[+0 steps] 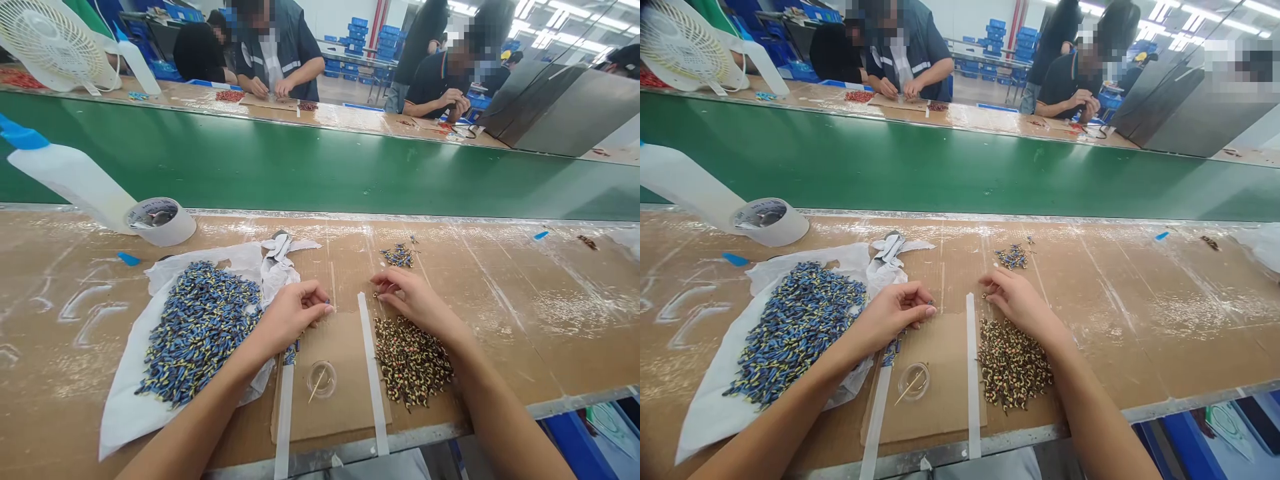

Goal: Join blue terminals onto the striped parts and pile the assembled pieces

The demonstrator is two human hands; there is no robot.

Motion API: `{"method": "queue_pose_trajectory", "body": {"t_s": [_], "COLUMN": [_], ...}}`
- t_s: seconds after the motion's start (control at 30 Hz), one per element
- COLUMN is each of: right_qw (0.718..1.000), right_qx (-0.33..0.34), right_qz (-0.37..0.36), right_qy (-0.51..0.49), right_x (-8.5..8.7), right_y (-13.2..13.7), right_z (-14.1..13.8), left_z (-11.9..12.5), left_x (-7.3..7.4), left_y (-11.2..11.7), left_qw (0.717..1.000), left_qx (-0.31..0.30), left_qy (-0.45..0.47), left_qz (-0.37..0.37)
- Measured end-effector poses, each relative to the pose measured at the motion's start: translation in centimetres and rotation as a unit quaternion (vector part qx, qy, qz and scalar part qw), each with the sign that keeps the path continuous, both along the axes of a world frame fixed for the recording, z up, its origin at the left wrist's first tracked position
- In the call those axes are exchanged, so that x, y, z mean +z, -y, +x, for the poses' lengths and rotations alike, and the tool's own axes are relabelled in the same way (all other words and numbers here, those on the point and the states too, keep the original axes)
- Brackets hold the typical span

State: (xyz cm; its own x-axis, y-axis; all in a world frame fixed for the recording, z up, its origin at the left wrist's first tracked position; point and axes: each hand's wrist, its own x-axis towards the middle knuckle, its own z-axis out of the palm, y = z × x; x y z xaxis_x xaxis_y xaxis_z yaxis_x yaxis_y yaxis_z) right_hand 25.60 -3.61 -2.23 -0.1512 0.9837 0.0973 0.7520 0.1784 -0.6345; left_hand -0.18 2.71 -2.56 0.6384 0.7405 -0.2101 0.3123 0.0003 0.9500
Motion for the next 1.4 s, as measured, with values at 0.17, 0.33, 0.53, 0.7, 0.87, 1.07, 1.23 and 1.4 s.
{"method": "queue_pose_trajectory", "body": {"t_s": [0.17,0.33,0.53,0.7,0.87,1.07,1.23,1.4], "right_qw": [0.998,0.998,0.997,0.999,0.999,0.987,0.902,0.849], "right_qx": [-0.045,-0.041,-0.067,-0.041,-0.031,-0.060,-0.110,-0.117], "right_qz": [-0.015,-0.002,-0.006,-0.021,-0.004,-0.081,-0.141,-0.137], "right_qy": [0.046,0.053,0.038,0.028,0.044,-0.121,-0.394,-0.497], "right_x": [-0.6,-1.2,-0.6,-0.5,-0.8,-0.4,0.3,0.4], "right_y": [0.1,-0.1,0.3,0.5,0.6,0.9,1.2,1.1], "right_z": [0.2,-1.1,-1.6,-2.6,-3.3,-3.0,-4.4,-6.1], "left_z": [0.1,0.2,0.0,-0.2,-0.2,0.1,0.5,1.0], "left_x": [0.3,0.7,0.7,0.7,0.5,0.7,1.3,1.1], "left_y": [0.2,0.4,0.3,0.3,0.5,1.0,1.5,2.1], "left_qw": [0.999,0.999,0.998,0.999,0.999,0.999,0.998,0.994], "left_qx": [0.013,0.018,0.026,0.017,0.014,0.027,0.024,0.025], "left_qy": [0.027,0.031,0.036,0.028,0.033,0.043,0.052,0.061], "left_qz": [-0.025,-0.037,-0.035,-0.017,-0.010,0.013,0.036,0.086]}}
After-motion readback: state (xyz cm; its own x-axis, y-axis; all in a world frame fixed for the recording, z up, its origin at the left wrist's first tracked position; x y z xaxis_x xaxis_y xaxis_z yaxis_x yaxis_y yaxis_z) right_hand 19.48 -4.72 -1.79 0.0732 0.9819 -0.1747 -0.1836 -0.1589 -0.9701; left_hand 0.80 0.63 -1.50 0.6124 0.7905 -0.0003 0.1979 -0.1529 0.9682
